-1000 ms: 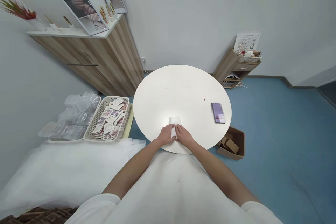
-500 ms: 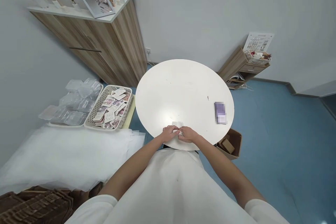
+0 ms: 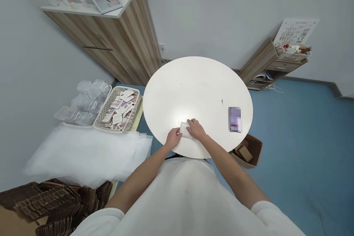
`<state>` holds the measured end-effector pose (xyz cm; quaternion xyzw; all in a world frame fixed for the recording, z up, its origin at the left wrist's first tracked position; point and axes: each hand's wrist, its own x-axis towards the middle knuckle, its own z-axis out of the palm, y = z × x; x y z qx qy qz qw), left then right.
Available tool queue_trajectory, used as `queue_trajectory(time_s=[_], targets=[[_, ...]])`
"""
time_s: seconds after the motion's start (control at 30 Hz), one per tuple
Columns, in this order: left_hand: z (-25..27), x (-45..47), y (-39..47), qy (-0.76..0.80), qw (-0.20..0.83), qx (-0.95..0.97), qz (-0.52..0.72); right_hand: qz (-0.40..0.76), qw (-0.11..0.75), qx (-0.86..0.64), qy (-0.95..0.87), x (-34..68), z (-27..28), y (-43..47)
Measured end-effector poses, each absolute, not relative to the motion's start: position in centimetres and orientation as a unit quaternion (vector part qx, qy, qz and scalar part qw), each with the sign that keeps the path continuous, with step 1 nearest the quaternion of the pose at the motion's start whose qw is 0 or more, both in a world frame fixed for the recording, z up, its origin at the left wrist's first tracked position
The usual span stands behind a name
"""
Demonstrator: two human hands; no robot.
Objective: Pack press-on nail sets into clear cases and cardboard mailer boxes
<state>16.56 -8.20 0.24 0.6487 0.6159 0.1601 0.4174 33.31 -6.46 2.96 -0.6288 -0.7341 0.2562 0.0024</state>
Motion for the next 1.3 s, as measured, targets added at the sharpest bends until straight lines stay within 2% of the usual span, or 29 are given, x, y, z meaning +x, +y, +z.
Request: queue_trajectory(time_s=[0.13,0.3,0.53,0.7,0.93,1.3], targets=[[0.1,16.8,-7.9,0.63,0.431,0.628,0.154,0.242,0.107,-0.665,-0.699,32.8,2.8,-10.4],[0.2,17.0,-8.3,0.652,0.438,0.599,0.157,0.315,0.12,-0.666,-0.665,32.4,1.4,-13.7],[0.7,17.6,-10.0,0.724,0.411,0.534,0.148,0.457,0.192,-0.674,-0.547,31.8,0.3,-13.9],[1.1,18.4,-10.2,0.718,0.447,0.504,0.172,0.492,0.223,-0.663,-0.518,32.0,0.3,-12.8],[1.0,16.7,-8.8,0.711,0.459,0.494,0.201,0.487,0.221,-0.66,-0.526,29.7,0.3,-10.9],[0.2,7.1,-1.5,0.734,0.426,0.473,0.236,0.455,0.167,-0.641,-0.595,20.0,0.7,-2.5]])
